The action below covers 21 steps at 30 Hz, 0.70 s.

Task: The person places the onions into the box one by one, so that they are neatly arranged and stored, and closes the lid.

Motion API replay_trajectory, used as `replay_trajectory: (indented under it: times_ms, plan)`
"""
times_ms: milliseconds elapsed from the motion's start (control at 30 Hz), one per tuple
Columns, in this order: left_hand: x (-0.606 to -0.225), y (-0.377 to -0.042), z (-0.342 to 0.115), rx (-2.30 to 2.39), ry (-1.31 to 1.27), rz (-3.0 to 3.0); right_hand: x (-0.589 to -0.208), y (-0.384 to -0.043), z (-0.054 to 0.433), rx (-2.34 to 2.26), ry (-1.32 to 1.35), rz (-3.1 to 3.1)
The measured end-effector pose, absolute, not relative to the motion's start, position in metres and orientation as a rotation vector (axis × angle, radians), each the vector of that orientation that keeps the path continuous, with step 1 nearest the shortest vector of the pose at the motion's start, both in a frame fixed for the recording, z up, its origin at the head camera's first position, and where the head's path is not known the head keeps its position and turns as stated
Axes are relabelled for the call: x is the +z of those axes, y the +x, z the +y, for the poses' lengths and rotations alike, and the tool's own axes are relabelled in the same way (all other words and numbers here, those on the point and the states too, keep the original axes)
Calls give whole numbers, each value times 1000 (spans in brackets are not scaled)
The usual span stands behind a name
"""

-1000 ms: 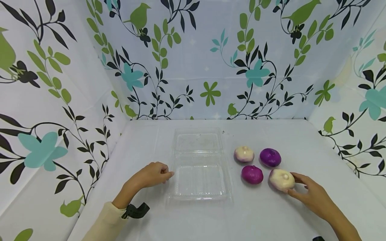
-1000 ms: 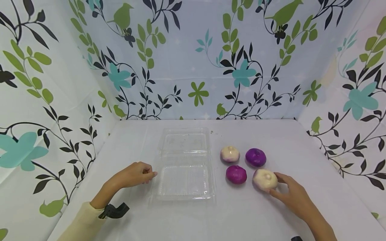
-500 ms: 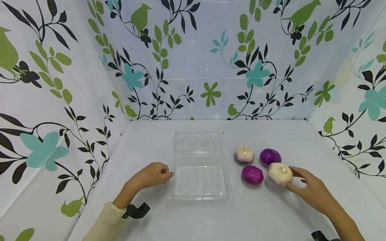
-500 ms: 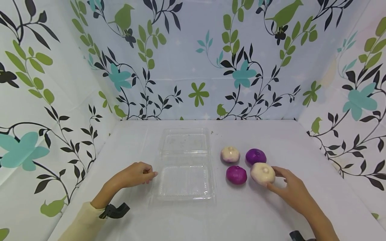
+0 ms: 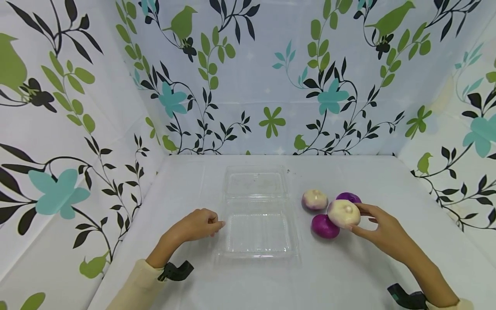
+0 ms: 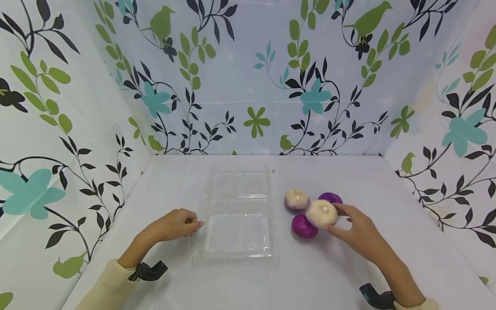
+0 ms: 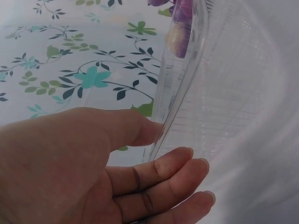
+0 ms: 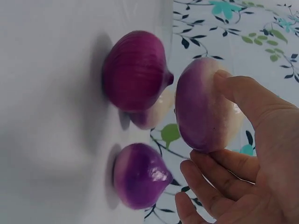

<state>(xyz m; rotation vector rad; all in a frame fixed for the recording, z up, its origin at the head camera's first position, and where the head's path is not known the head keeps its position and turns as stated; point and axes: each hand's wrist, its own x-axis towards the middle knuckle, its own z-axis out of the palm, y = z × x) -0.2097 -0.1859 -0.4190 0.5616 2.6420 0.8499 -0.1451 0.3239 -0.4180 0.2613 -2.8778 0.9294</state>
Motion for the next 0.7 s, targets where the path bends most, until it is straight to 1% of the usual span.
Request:
replay_trajectory:
  times_ms: [700]
  plan:
    - [-420,-211,-188,855,564,2639,-399,-179,266,1049,486,-2867]
